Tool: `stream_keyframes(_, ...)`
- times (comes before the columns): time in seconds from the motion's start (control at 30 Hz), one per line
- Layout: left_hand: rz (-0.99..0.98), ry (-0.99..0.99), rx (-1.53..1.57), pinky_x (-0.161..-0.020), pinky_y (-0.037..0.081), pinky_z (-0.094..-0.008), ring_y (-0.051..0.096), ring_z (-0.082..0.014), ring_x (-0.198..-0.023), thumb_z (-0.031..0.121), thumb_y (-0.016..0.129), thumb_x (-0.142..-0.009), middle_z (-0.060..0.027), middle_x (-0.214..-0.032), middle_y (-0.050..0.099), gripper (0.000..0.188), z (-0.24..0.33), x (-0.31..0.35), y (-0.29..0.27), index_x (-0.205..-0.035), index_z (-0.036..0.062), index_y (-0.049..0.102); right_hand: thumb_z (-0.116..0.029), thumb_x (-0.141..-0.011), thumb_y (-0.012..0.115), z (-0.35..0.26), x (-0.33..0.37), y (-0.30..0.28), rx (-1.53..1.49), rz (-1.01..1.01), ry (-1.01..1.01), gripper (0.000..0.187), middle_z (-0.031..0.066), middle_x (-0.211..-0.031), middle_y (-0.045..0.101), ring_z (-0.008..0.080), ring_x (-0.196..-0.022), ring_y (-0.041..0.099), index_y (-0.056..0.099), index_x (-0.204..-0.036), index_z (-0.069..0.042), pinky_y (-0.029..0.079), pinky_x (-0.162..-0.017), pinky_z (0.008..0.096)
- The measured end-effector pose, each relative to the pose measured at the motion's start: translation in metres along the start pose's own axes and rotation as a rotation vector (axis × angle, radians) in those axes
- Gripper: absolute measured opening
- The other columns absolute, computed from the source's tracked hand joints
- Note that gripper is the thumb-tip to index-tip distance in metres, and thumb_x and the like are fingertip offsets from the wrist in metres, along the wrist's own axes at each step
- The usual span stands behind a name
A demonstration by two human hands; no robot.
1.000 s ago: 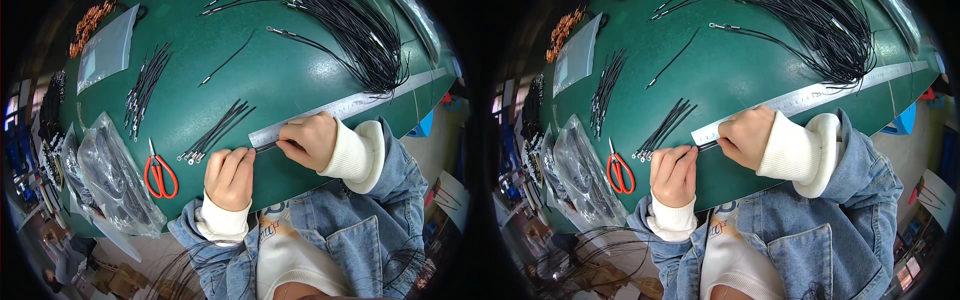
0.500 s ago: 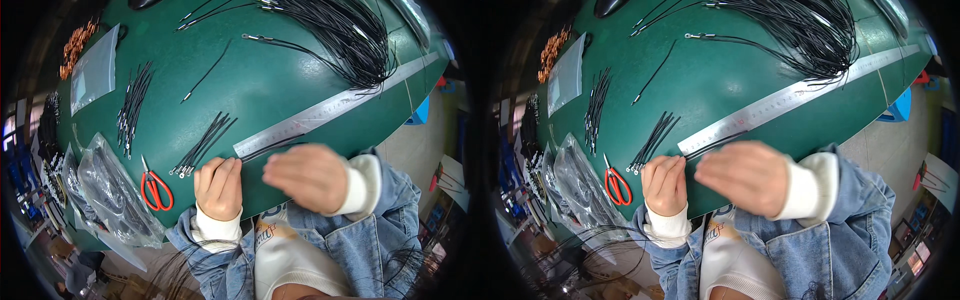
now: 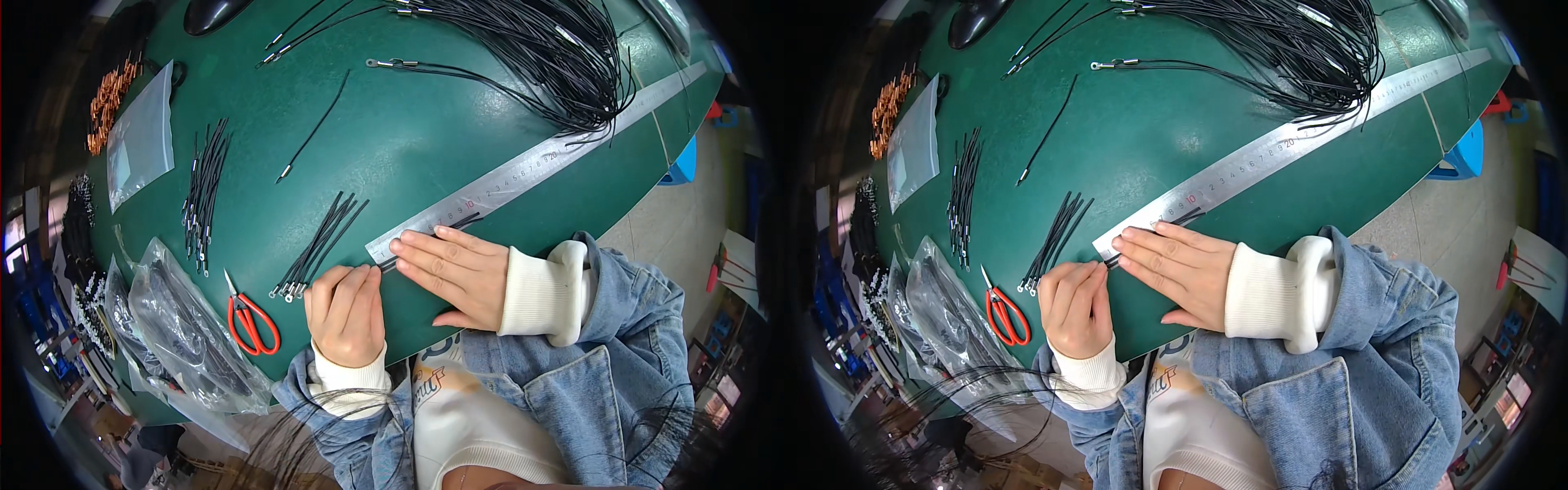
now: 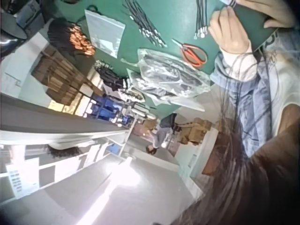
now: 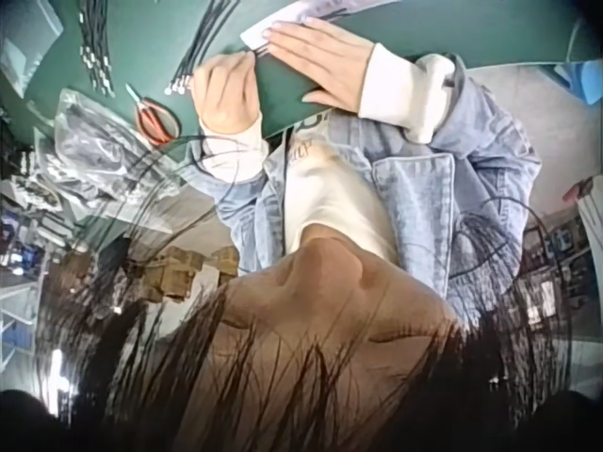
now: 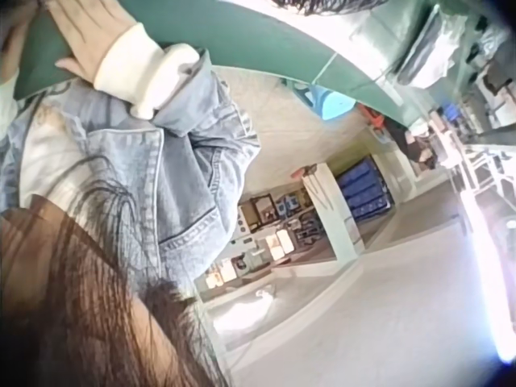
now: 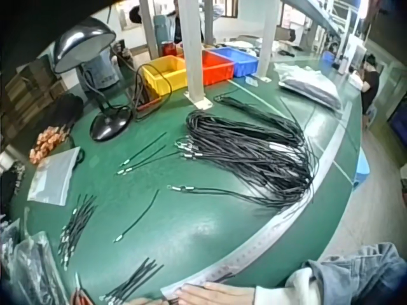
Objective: The person measures wires along a metal ruler, cuts wires using shears, and arranges the wire pieces on the table.
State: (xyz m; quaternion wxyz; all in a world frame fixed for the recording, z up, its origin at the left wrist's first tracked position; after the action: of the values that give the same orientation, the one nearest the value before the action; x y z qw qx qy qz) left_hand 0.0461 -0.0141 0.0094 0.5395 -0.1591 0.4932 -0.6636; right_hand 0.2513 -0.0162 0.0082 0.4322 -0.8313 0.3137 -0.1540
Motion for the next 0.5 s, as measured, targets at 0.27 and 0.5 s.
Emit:
stream_keyframes(0.27,-0.013,-0.016,0.010,-0.072,0.050,-0.0343,0.061,-0.0268,-0.083,-0.010,0.071,-0.067,-0.0087,-0.089,0.066,0.021,0.002,-0.003,-0.002,-0.086,-0.0018,0.069,-0.039,-0.081,0.063,0.006,0.009,-0.009,0.057,-0.006,0.061,0.081,0.0186,-0.152,0.031,0.0281,-0.143,0.028,0.035,-0.142,0.005,0.020,-0.118,0.0420)
stream_keyframes(0.5,-0.017,0.000,0.004,-0.072,0.045,-0.0358,0.061,-0.0254,-0.084,-0.001,0.071,-0.066,-0.0075,-0.092,0.067,0.024,-0.001,-0.001,-0.001,-0.090,-0.0020,0.070,-0.038,-0.078,0.065,0.007,0.011,-0.007,0.065,0.027,0.075,0.082,0.0181,-0.152,0.032,0.0281,-0.143,0.029,0.037,-0.141,0.005,0.022,-0.117,0.0426)
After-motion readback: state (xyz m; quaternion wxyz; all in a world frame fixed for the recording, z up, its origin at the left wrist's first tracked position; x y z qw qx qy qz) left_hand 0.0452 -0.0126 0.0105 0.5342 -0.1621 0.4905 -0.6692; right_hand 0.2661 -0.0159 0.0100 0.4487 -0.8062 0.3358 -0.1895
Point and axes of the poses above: each hand's wrist, its own x-axis away from the middle knuckle, its own y-axis out of the palm, z = x × y, the point moved 1 cm from there along -x, towards the middle knuckle
